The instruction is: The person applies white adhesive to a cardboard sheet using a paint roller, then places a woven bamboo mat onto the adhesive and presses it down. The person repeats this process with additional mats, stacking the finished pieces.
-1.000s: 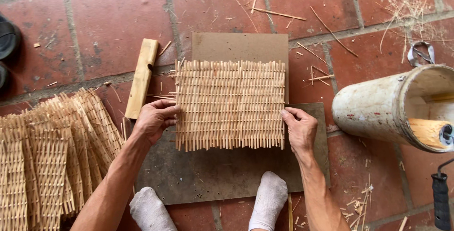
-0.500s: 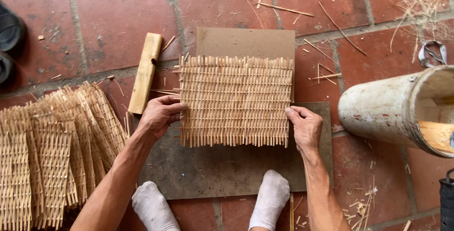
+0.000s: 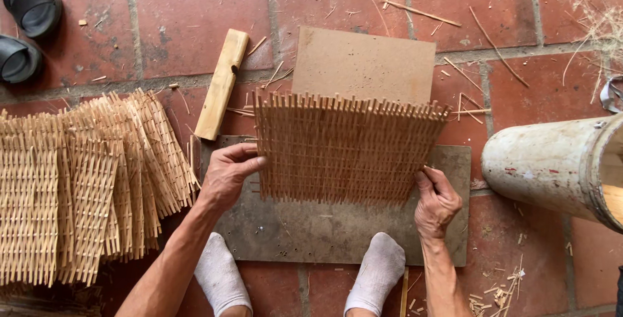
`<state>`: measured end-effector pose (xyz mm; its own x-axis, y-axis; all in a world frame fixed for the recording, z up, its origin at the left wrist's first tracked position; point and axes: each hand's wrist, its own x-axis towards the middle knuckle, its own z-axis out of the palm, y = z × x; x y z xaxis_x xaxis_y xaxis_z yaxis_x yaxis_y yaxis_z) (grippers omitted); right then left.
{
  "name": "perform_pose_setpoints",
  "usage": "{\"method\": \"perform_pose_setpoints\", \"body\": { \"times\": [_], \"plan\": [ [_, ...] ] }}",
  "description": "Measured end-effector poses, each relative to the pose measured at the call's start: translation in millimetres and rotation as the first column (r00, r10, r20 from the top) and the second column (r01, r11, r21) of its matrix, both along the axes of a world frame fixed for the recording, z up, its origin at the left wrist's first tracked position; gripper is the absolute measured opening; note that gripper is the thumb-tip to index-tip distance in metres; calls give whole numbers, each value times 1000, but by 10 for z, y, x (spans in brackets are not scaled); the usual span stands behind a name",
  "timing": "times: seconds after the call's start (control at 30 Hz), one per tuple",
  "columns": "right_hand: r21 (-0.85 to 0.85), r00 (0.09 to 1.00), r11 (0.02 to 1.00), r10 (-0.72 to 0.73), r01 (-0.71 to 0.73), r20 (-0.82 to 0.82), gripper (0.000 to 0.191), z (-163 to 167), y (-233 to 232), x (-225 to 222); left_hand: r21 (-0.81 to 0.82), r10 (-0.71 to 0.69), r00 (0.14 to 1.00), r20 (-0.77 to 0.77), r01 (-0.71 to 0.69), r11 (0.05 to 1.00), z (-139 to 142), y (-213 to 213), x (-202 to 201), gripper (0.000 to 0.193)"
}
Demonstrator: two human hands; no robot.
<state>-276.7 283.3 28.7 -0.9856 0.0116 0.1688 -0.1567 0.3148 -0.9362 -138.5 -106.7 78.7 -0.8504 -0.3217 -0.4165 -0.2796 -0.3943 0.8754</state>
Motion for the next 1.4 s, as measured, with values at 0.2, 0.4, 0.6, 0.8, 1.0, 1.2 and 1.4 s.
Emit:
{"method": "perform_pose_setpoints", "body": {
  "times": [0.2,0.4,0.6,0.8,1.0,1.2,1.4],
  "plan": [
    [-114,999,993,36,-37,-11,19,9,149,346,-11,-31,999,11,31,999,155,132,313,27],
    [-115,999,993,5,0,43,18,-47,379,603,-12,-71,997,13,71,997,259,204,472,29],
    [-289,998,957,-4,22,60,24,-142,456,714,-25,-118,993,5,118,993,397,238,484,32],
    [-326,1000,945,-19,21,11,24,-213,552,717,13,-83,996,22,83,996,351,266,517,33],
    [-328,994,942,-45,76,100,24,-245,571,786,-17,-41,999,19,41,999,419,288,545,29],
    [-1,1000,1000,-21,21,8,28,97,460,563,-146,-44,994,98,58,988,596,210,463,20],
    [-211,960,959,228,-191,165,15,730,288,133,55,105,992,65,-108,993,698,80,341,15]
  ]
}}
